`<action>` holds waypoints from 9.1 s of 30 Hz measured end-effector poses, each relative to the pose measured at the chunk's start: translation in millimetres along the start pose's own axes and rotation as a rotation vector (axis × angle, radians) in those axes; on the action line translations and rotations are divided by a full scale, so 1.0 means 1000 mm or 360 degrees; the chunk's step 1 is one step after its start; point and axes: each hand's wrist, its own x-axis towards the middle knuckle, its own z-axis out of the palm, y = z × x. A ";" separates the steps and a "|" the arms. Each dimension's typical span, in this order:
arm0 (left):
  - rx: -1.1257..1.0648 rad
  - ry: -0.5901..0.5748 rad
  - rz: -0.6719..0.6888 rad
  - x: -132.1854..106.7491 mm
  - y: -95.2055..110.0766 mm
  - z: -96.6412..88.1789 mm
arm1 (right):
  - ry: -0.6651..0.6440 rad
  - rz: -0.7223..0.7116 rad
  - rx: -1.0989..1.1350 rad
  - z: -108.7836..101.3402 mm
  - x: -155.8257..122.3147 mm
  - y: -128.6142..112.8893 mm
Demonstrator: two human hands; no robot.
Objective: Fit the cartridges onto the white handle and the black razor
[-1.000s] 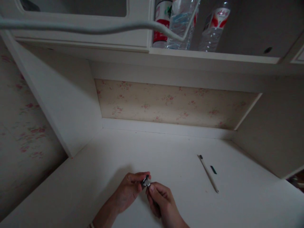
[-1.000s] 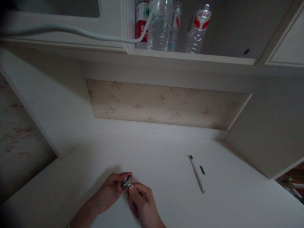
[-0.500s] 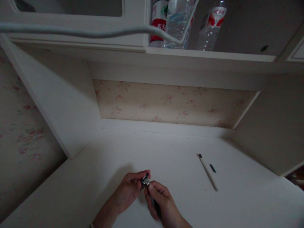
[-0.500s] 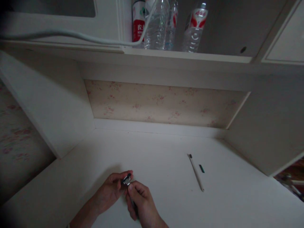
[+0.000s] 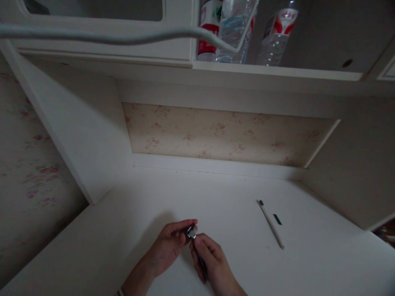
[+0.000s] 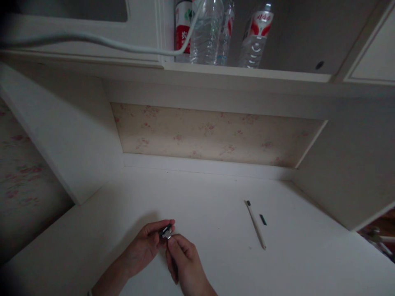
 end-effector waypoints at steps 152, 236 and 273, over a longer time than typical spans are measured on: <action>0.0187 -0.0160 0.0073 0.004 -0.007 -0.014 | 0.0029 0.0234 -0.0009 -0.009 0.000 -0.010; 0.0060 0.0039 0.0043 0.004 -0.012 -0.012 | 0.0152 -0.0047 -0.0420 -0.004 -0.002 0.012; -0.0163 -0.0036 0.0034 0.004 -0.009 -0.009 | 0.0042 -0.0119 -0.0230 0.005 -0.007 -0.003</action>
